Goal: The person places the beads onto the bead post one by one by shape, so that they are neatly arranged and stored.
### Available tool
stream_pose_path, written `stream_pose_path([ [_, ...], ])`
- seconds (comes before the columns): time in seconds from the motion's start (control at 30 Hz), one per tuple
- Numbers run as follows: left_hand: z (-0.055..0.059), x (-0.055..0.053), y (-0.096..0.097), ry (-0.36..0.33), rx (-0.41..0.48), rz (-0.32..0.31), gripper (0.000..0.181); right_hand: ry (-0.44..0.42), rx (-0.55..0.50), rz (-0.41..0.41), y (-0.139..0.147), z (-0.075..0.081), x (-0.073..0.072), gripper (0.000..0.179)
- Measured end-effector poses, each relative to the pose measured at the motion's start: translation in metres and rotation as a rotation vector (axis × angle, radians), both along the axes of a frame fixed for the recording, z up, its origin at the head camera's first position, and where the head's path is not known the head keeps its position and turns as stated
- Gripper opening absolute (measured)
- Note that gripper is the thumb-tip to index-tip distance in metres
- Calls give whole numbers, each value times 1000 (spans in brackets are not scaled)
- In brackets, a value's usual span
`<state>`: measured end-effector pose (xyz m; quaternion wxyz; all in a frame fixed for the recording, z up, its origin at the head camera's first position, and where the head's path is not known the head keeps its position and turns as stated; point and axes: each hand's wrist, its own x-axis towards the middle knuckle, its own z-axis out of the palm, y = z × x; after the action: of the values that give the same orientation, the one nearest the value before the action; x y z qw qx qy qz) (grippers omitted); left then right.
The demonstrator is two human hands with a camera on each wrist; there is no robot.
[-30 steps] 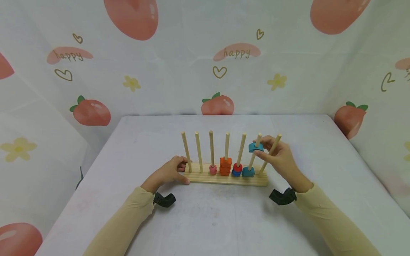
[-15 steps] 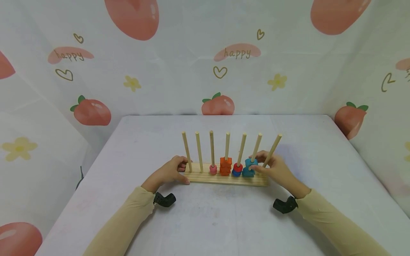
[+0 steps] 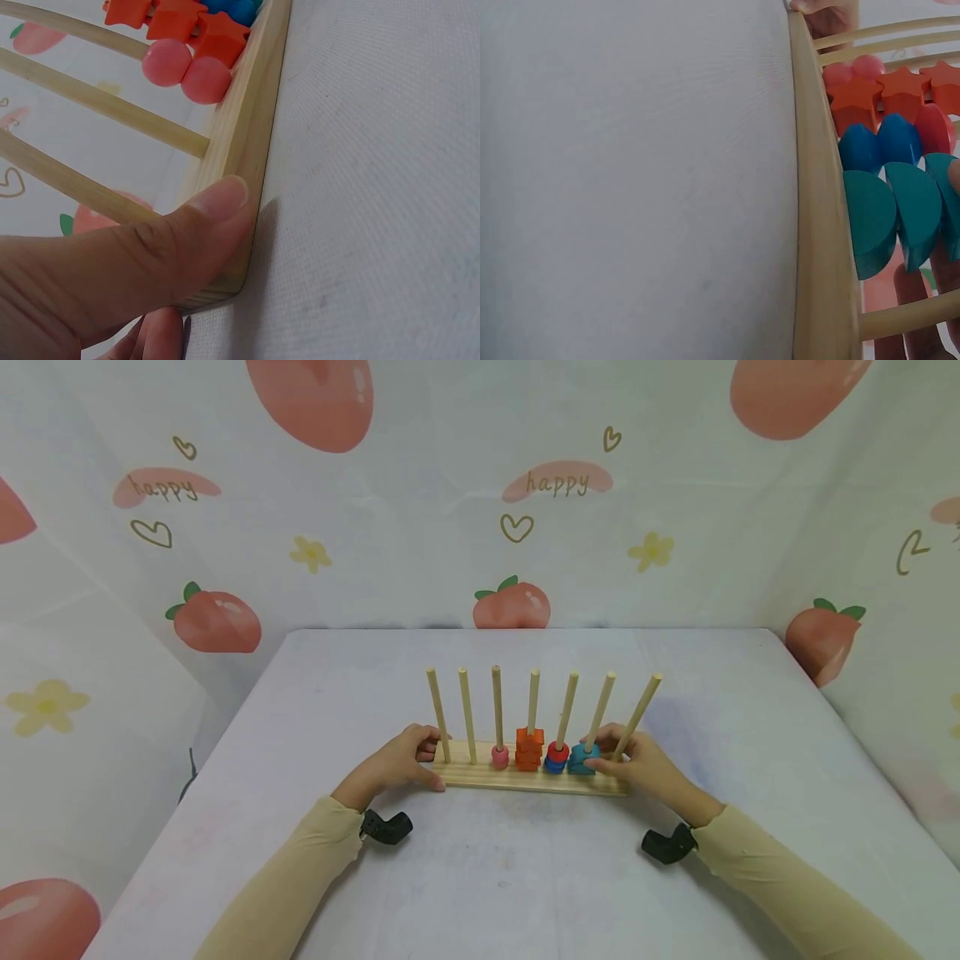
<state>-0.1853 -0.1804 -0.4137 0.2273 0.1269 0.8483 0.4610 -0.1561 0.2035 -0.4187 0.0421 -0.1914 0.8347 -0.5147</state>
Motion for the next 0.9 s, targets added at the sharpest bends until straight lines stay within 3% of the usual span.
stream_pose_path([
  [0.23, 0, 0, 1, 0, 11, -3, 76, -9, -40, 41, 0, -1, 0, 15],
  [0.9, 3, 2, 2, 7, -5, 20, 77, -27, -75, 59, -1, -2, 0, 16],
])
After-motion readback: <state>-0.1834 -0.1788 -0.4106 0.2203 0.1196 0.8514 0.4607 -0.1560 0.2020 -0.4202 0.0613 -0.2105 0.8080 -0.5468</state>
